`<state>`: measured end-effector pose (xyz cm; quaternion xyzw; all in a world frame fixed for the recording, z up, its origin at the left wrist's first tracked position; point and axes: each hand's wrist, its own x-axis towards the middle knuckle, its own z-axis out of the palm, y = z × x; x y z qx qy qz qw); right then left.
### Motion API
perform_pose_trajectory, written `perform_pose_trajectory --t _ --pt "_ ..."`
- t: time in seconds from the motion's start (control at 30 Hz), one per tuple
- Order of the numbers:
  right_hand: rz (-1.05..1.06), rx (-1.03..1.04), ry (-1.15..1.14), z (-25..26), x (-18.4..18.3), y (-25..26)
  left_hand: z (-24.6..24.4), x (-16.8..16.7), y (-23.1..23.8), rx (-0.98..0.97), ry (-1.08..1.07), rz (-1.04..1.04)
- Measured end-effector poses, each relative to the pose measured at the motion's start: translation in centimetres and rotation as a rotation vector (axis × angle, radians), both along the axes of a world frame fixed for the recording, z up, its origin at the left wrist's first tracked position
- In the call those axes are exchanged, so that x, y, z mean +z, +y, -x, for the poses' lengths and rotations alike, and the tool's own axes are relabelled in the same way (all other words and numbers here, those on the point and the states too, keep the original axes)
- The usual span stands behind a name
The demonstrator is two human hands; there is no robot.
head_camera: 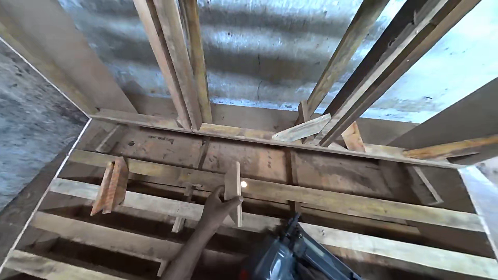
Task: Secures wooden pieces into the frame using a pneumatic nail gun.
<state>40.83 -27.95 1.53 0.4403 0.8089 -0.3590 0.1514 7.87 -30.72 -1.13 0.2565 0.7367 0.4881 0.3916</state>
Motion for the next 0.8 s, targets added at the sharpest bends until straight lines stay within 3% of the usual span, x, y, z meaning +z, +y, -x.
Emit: perform_pose_trajectory --t 0.13,0.27,0.37,0.5,0.57,0.7,0.8 --pt "-0.164 -0.151 0.469 3.1 3.7 3.6 3.3 1.9 1.0 0.039 -0.068 -0.241" --pt "-0.065 -0.184 0.765 14.1 4.0 8.1 6.4 2.8 3.8 0.034 -0.121 -0.429" --pt "-0.063 -0.127 0.821 23.0 2.5 12.4 9.1 2.9 7.0 -0.028 0.029 -0.474" --pt "-0.203 0.003 0.876 31.0 1.7 18.4 13.6 3.7 9.6 -0.037 0.275 -0.475" --pt "-0.291 0.048 0.938 33.7 1.5 21.1 15.7 4.1 10.0 0.062 0.422 -0.538" --pt "-0.454 0.163 0.886 37.5 1.1 24.6 21.7 3.3 11.2 0.498 0.741 -0.692" --pt "-0.508 0.219 0.888 38.2 -0.8 25.1 24.8 3.6 12.0 0.359 0.714 -0.660"
